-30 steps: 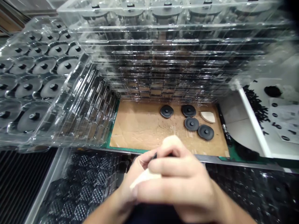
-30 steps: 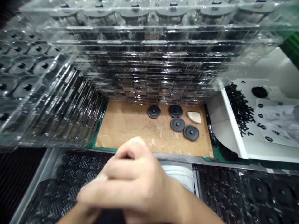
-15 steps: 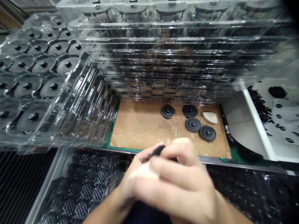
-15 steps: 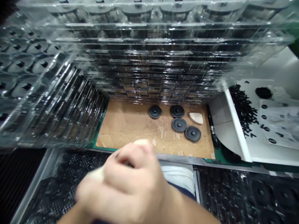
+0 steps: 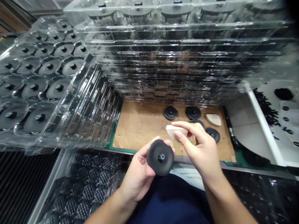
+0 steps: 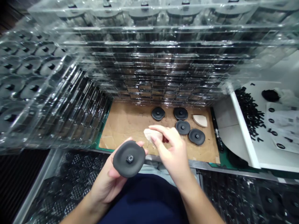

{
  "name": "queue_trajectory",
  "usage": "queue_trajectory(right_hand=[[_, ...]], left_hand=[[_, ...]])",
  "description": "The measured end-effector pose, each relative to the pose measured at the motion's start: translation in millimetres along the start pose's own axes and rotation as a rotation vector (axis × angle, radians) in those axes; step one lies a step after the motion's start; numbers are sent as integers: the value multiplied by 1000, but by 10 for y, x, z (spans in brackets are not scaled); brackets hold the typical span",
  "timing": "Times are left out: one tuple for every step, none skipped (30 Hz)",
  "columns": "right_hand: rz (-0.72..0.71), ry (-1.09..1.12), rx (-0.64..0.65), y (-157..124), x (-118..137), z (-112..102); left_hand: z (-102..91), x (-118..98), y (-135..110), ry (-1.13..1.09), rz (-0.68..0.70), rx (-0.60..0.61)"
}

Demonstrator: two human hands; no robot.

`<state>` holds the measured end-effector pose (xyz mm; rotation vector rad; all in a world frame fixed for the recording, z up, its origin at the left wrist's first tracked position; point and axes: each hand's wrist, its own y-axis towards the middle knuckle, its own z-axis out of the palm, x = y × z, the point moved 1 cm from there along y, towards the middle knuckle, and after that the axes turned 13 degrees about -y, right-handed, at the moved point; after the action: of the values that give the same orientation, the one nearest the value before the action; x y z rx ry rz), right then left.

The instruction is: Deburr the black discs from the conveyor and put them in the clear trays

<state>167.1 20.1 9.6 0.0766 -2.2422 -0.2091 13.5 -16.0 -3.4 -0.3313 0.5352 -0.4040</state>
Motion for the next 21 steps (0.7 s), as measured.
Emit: queue_trajectory(right_hand=[[137, 27, 34, -48, -138, 56], [228, 69, 88, -116, -267, 121], [280, 111, 144, -194, -381, 188], [308, 141, 185, -275, -475, 245], [320, 156, 212, -348, -543, 284], [328, 161, 225, -406, -579, 300], [344, 165, 228, -445, -580, 289], [360, 160, 213, -460, -543, 252], [362, 145, 175, -455, -466, 191], [341, 120, 118, -432, -354, 116], [283, 86, 55, -397, -215, 37], [182, 48, -9, -358, -59, -37], [44, 17, -56, -321, 99, -95], [-110, -1, -77, -289, 245, -135], [-239, -8, -59, -263, 365, -156], [-333, -7, -9, -242, 452, -160], [-379, -2, 68, -222, 507, -153], [-383, -1, 155, -203, 534, -139], [-363, -11, 231, -184, 542, -121], [-338, -29, 264, -166, 540, -106], [-328, -43, 241, -149, 537, -97]], left_hand=[[-16, -1, -3, -36, 2, 2], [-34, -1, -2, -61, 4, 4], [-53, 0, 3, -72, 8, 7], [-69, 1, 11, -79, 14, 12], [-81, 1, 21, -84, 19, 18], [-85, 2, 32, -86, 25, 27], [-82, 4, 41, -85, 25, 35], [-70, 6, 49, -84, 23, 43], [-50, 8, 53, -85, 20, 50], [-27, 11, 53, -86, 14, 48], [-1, 12, 50, -82, 9, 35], [22, 10, 44, -75, 6, 13], [41, 6, 36, -66, 3, -6], [55, -1, 28, -56, -7, -16], [62, -11, 21, -48, -19, -16], [62, -22, 16, -44, -27, -14], [58, -32, 15, -44, -27, -18], [52, -38, 15, -41, -23, -33], [45, -38, 18, -32, -13, -61], [42, -31, 22, -16, -5, -90], [44, -18, 26, 9, -7, -102]])
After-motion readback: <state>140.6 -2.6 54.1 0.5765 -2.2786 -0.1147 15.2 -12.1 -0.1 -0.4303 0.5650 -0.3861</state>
